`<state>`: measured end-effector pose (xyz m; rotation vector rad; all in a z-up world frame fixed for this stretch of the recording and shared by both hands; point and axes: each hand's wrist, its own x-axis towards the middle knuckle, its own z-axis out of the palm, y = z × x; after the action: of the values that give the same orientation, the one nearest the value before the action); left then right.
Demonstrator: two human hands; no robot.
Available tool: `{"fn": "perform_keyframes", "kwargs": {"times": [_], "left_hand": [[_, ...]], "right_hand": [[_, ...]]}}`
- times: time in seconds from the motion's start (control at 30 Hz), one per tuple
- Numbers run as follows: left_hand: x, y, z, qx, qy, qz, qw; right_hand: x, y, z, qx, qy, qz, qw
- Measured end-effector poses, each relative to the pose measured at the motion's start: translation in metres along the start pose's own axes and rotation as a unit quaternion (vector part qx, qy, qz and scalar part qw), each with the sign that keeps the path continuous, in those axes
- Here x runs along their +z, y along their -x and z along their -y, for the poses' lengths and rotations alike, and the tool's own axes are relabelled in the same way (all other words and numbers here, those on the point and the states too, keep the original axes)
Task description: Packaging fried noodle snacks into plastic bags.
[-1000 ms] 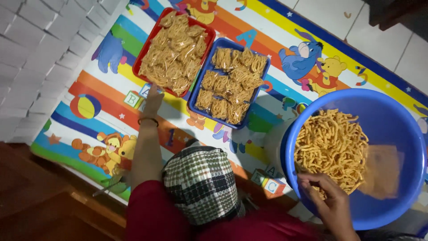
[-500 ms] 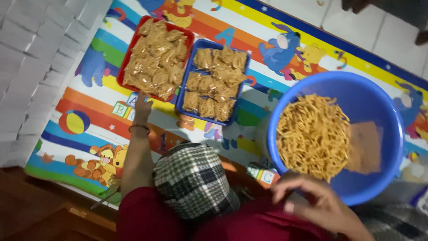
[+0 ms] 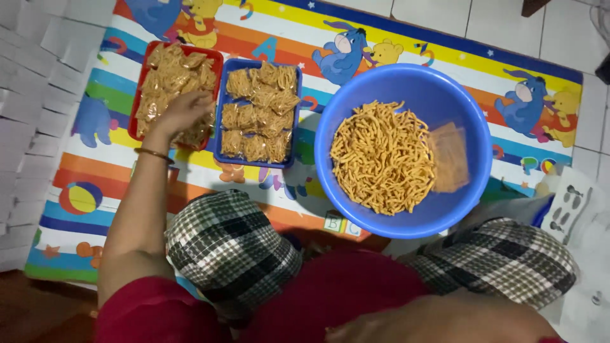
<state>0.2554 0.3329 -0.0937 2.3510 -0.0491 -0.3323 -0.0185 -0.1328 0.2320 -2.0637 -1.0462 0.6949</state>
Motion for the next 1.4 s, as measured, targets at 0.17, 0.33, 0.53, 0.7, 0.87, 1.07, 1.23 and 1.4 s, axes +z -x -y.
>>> {"fn": "perform_keyframes", "kwargs": {"times": [0.17,0.33,0.53,0.7,0.87,1.07,1.23,1.4], "left_hand": [[-0.019,0.003,-0.128,0.103,-0.067,0.036,0.992],[-0.009,0.057,-0.264,0.193,-0.043,0.186,0.962],[0.060,0.081,-0.309,0.283,-0.101,0.287,0.910],[0.102,0.100,-0.331,0.225,-0.007,0.268,0.937],[0.172,0.094,-0.307,0.238,0.110,0.225,0.938],[0.201,0.089,-0.295,0.207,0.165,0.220,0.939],[0.231,0.066,-0.286,0.212,0.209,0.148,0.943],[0.239,0.063,-0.304,0.192,0.222,0.133,0.947]], "right_hand": [[-0.023,-0.003,-0.123,-0.027,0.120,0.027,0.992],[-0.077,0.020,-0.283,0.268,0.378,-0.341,0.818],[-0.060,0.028,-0.361,0.265,0.354,-0.393,0.806],[-0.060,0.042,-0.381,0.289,0.300,-0.423,0.805],[-0.056,0.052,-0.407,0.323,0.292,-0.467,0.770],[-0.055,0.052,-0.378,0.237,0.355,-0.468,0.774],[-0.055,0.063,-0.399,0.277,0.366,-0.407,0.790],[-0.065,0.051,-0.320,0.253,0.189,-0.477,0.820]]}}
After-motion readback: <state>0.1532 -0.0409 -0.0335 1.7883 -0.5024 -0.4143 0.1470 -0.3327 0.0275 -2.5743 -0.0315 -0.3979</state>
